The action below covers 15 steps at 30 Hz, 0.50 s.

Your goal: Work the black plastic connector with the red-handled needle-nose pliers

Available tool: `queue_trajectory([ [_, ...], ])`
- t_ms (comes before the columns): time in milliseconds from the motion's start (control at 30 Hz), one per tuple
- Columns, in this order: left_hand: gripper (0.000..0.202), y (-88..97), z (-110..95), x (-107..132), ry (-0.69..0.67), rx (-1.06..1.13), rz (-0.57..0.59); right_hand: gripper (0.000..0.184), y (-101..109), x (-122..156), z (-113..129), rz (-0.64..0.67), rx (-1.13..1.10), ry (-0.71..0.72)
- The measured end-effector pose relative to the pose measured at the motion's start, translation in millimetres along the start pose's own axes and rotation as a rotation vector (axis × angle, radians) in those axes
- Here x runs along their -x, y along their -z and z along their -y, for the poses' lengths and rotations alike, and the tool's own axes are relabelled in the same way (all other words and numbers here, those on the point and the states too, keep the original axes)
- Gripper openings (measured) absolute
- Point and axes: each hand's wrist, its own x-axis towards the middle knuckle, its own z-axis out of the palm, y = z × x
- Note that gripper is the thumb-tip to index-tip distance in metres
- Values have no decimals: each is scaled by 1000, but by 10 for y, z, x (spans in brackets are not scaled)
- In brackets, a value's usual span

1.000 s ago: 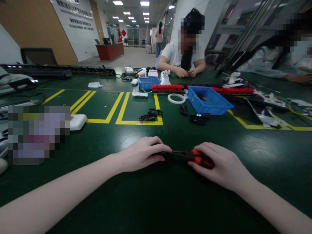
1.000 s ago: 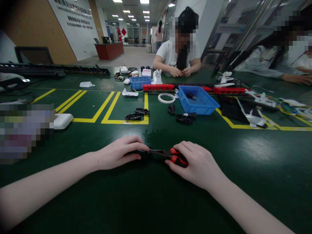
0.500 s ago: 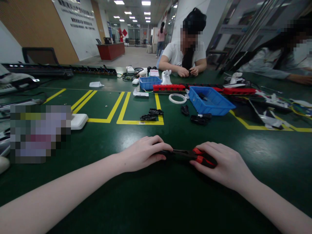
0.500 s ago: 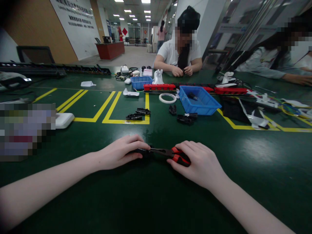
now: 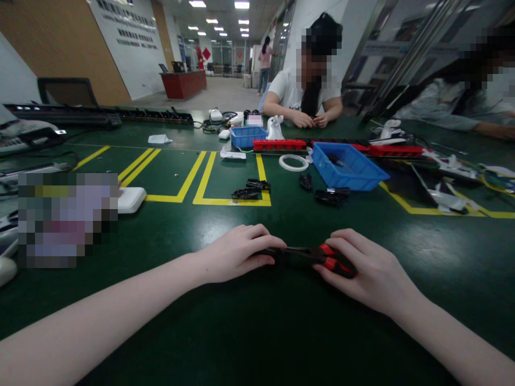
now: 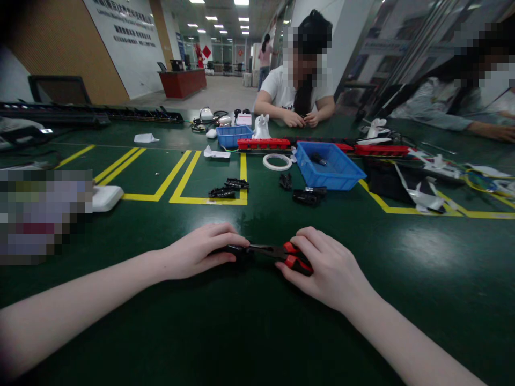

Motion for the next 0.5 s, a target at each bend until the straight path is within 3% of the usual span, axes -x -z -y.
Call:
queue_trajectory([
  [500, 35, -20, 38, 2, -28, -6, -13, 25, -6, 12, -18, 38, -28, -9],
])
